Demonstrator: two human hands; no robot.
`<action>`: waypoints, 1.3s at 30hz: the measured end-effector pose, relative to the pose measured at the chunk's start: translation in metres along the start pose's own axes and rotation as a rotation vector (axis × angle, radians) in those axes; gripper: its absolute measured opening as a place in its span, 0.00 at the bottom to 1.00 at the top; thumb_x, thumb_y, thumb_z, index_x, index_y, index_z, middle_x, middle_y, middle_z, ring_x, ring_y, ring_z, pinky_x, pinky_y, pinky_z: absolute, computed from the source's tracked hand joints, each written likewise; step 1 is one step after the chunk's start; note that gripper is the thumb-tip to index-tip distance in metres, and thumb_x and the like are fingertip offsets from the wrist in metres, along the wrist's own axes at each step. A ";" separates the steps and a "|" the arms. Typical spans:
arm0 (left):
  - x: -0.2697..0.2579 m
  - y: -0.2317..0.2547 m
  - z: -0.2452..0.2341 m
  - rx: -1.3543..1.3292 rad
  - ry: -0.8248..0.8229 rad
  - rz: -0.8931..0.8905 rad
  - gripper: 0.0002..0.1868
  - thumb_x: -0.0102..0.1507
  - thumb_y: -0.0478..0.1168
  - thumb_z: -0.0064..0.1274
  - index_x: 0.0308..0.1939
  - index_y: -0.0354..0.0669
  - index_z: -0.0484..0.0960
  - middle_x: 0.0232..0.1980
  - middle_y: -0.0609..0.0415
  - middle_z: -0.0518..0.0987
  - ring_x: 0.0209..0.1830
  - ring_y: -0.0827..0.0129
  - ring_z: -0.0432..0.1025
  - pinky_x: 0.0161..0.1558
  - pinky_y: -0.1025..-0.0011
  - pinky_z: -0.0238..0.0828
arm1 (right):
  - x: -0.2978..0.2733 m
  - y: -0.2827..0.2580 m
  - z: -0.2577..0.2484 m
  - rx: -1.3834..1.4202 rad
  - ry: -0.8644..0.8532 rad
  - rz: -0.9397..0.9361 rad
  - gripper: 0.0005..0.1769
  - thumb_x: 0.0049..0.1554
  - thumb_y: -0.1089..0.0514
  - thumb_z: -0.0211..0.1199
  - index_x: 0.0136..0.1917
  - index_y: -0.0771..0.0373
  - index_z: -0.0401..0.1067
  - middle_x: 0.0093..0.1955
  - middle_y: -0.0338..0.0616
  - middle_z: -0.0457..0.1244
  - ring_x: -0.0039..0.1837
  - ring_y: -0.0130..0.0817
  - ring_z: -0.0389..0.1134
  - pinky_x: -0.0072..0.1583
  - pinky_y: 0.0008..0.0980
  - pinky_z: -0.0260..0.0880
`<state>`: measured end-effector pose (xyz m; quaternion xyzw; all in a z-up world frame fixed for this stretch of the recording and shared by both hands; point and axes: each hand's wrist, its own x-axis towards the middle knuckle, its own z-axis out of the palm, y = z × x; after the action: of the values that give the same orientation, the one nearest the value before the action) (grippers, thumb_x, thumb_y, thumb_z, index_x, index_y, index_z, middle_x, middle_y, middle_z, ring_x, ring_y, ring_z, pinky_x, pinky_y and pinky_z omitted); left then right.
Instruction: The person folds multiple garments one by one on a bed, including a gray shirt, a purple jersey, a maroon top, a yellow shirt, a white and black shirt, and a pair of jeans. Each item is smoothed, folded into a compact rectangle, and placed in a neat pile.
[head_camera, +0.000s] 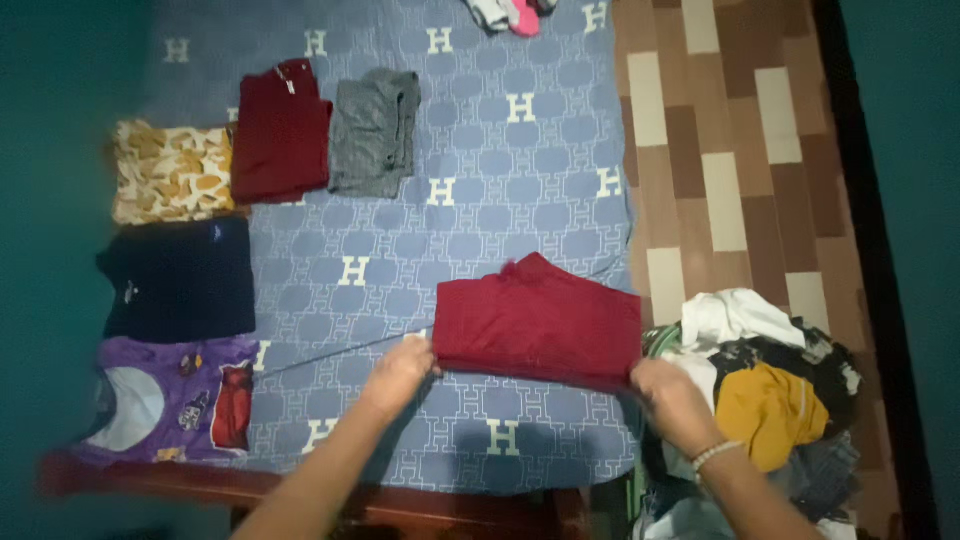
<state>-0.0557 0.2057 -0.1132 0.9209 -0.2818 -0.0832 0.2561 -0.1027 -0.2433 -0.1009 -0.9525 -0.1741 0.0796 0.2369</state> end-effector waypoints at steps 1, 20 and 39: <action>-0.011 0.002 0.012 -0.061 -0.028 -0.034 0.02 0.57 0.34 0.53 0.32 0.41 0.80 0.39 0.50 0.77 0.45 0.54 0.72 0.49 0.60 0.71 | -0.011 0.004 0.017 0.068 -0.046 0.049 0.10 0.44 0.61 0.70 0.34 0.64 0.69 0.37 0.51 0.64 0.47 0.51 0.68 0.50 0.45 0.68; 0.035 0.036 0.111 0.066 0.024 -0.091 0.08 0.63 0.38 0.51 0.43 0.41 0.83 0.46 0.46 0.79 0.48 0.53 0.75 0.48 0.55 0.72 | 0.056 -0.061 0.072 -0.309 -0.280 0.120 0.04 0.52 0.59 0.60 0.43 0.55 0.74 0.45 0.47 0.66 0.54 0.44 0.68 0.56 0.44 0.68; 0.100 0.036 0.117 -0.445 -0.155 -0.498 0.08 0.63 0.37 0.52 0.46 0.41 0.77 0.43 0.42 0.82 0.46 0.45 0.75 0.45 0.51 0.70 | 0.085 -0.075 0.102 -0.327 0.206 -0.314 0.22 0.49 0.58 0.56 0.56 0.68 0.74 0.57 0.48 0.66 0.60 0.46 0.66 0.62 0.45 0.64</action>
<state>-0.0242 0.0746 -0.1954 0.8740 -0.0418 -0.2725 0.4002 -0.0701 -0.1064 -0.1603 -0.9426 -0.3054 -0.0847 0.1056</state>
